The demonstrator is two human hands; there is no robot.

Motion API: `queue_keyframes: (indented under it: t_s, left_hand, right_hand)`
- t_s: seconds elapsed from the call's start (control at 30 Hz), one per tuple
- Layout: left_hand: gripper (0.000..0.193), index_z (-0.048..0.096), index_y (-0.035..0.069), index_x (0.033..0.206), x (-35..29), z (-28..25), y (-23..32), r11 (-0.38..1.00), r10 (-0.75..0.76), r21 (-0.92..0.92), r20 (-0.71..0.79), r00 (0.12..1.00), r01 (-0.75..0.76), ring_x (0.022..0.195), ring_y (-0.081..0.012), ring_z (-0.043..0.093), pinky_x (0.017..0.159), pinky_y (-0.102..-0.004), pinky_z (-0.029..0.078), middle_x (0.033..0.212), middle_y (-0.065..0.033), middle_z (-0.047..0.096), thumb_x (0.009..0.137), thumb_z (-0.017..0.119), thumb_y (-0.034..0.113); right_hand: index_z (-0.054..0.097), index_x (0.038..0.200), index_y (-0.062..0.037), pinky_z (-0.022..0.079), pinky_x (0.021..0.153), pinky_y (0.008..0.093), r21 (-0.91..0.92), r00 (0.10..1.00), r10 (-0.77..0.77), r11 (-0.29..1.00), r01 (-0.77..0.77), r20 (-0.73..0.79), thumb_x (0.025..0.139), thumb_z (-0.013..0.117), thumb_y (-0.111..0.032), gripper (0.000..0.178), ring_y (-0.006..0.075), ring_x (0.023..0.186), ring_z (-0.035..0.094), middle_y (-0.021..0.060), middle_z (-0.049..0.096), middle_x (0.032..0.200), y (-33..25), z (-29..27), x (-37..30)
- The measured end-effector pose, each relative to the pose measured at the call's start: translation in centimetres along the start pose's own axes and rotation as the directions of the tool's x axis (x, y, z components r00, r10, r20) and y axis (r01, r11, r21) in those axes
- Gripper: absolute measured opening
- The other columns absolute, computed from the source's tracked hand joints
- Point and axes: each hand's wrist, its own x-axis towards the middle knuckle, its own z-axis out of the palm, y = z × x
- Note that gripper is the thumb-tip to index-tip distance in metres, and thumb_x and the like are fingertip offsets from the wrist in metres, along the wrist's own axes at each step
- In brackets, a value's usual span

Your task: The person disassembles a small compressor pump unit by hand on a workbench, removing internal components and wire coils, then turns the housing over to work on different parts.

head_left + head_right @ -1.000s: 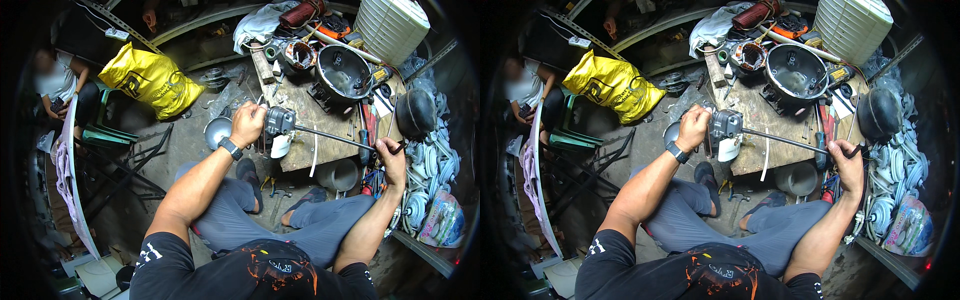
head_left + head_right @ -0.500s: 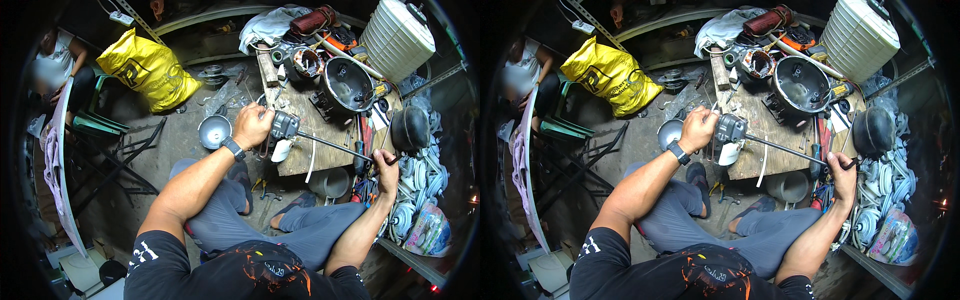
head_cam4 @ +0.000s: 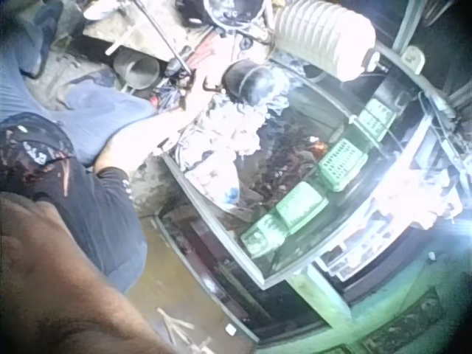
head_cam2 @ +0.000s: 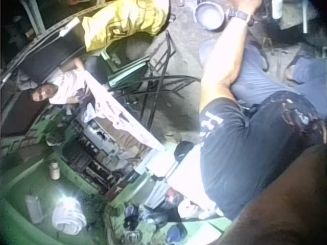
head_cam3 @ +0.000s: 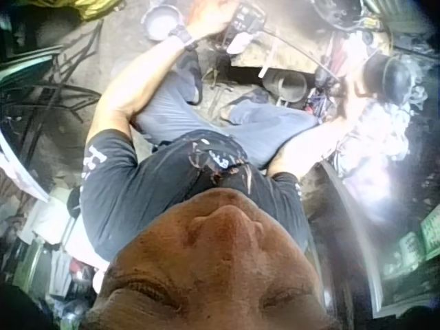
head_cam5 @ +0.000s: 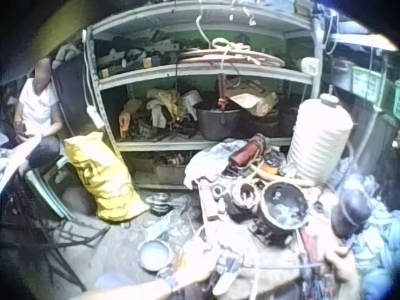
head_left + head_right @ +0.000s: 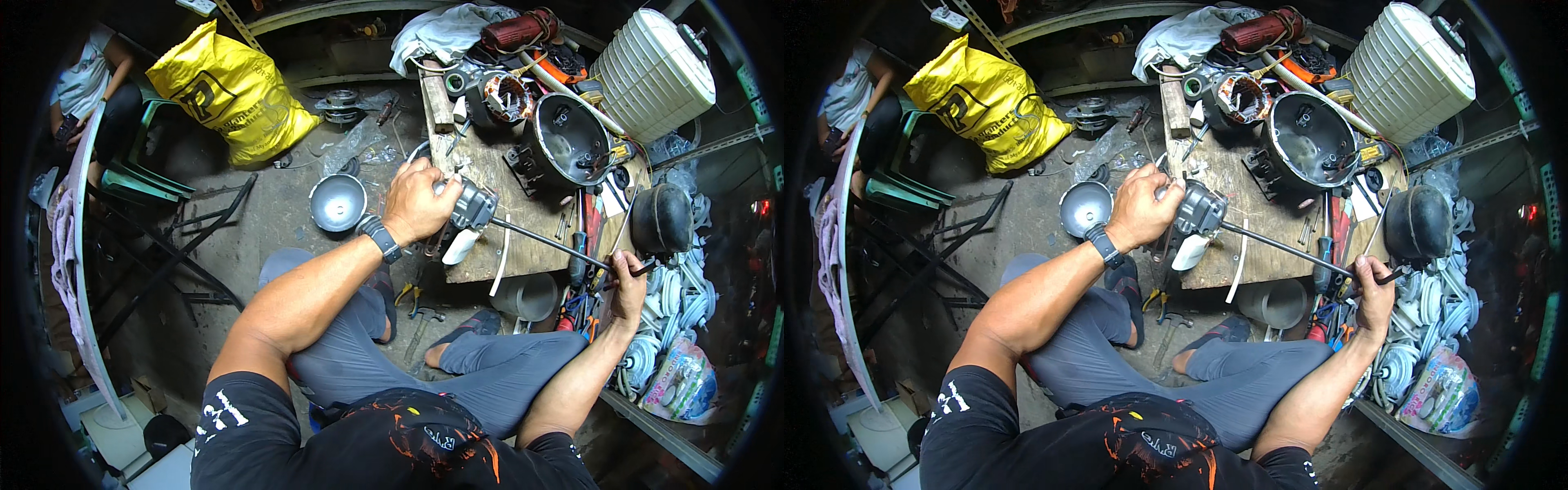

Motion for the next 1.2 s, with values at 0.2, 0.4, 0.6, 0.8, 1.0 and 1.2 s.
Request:
queue_keyframes:
  t_s: [0.2, 0.4, 0.6, 0.8, 1.0, 1.2]
  left_hand:
    - [0.035, 0.065, 0.001, 0.072, -1.0, -0.6, 3.3, 0.957, 0.287, 0.046, -0.055, 0.956, -0.285, 0.082, -0.0344, 0.053, 0.077, -0.0445, 0.045, 0.082, -0.0154, 0.054, 0.084, 0.073, 0.033]
    - [0.033, 0.063, 0.003, 0.071, -1.3, -0.6, 4.1, 0.909, 0.415, 0.091, -0.087, 0.906, -0.407, 0.083, -0.0338, 0.051, 0.075, -0.0441, 0.046, 0.084, -0.0142, 0.053, 0.081, 0.076, 0.032]
    - [0.033, 0.061, 0.004, 0.071, -1.6, -0.5, 4.1, 0.876, 0.480, 0.103, -0.088, 0.873, -0.471, 0.082, -0.0331, 0.050, 0.072, -0.0435, 0.045, 0.084, -0.0131, 0.051, 0.078, 0.076, 0.032]
    - [0.036, 0.059, 0.005, 0.076, -2.6, -0.4, 4.8, 0.779, 0.626, 0.119, -0.075, 0.777, -0.616, 0.082, -0.0322, 0.050, 0.072, -0.0434, 0.046, 0.086, -0.0117, 0.048, 0.073, 0.078, 0.035]
    - [0.038, 0.059, 0.005, 0.076, -3.7, -0.1, 5.4, 0.737, 0.671, 0.126, -0.021, 0.741, -0.664, 0.086, -0.0319, 0.052, 0.075, -0.0421, 0.049, 0.088, -0.0110, 0.051, 0.072, 0.079, 0.037]
    - [0.040, 0.063, 0.004, 0.076, -4.7, -0.2, 5.4, 0.747, 0.653, 0.147, 0.016, 0.757, -0.648, 0.090, -0.0310, 0.053, 0.081, -0.0428, 0.048, 0.093, -0.0103, 0.055, 0.073, 0.077, 0.042]
  right_hand:
    - [0.070, 0.085, -0.0054, 0.036, 0.052, 0.0232, 0.045, 0.999, 0.035, 0.998, -0.035, -0.005, 0.100, 0.071, -0.039, 0.037, 0.0060, 0.056, 0.050, -0.0013, 0.062, 0.071, 0.3, -2.0, -0.7]
    - [0.067, 0.079, -0.0047, 0.035, 0.053, 0.0226, 0.104, 0.999, -0.002, 0.995, 0.006, -0.040, 0.103, 0.065, -0.046, 0.048, 0.0062, 0.055, 0.049, -0.0005, 0.059, 0.065, 0.4, -2.0, -0.8]
    - [0.064, 0.075, -0.0050, 0.031, 0.048, 0.0218, 0.031, 0.994, 0.033, 0.999, -0.030, -0.105, 0.104, 0.059, -0.054, 0.057, 0.0056, 0.049, 0.044, -0.0011, 0.054, 0.060, 1.2, -4.1, -1.1]
    - [0.064, 0.076, -0.0045, 0.032, 0.048, 0.0218, 0.103, 0.990, 0.036, 0.994, -0.022, -0.138, 0.106, 0.054, -0.056, 0.060, 0.0052, 0.051, 0.044, -0.0016, 0.053, 0.060, 0.7, -3.1, -0.6]
    - [0.066, 0.078, -0.0032, 0.034, 0.049, 0.0226, 0.067, 0.989, 0.033, 0.997, -0.023, -0.143, 0.105, 0.056, -0.057, 0.060, 0.0063, 0.051, 0.045, -0.0005, 0.056, 0.061, 0.4, -1.7, -0.4]
    - [0.065, 0.080, -0.0041, 0.033, 0.049, 0.0222, 0.098, 0.993, 0.031, 0.995, -0.020, -0.117, 0.105, 0.055, -0.057, 0.059, 0.0056, 0.053, 0.045, -0.0014, 0.054, 0.062, -0.3, -0.5, -0.5]
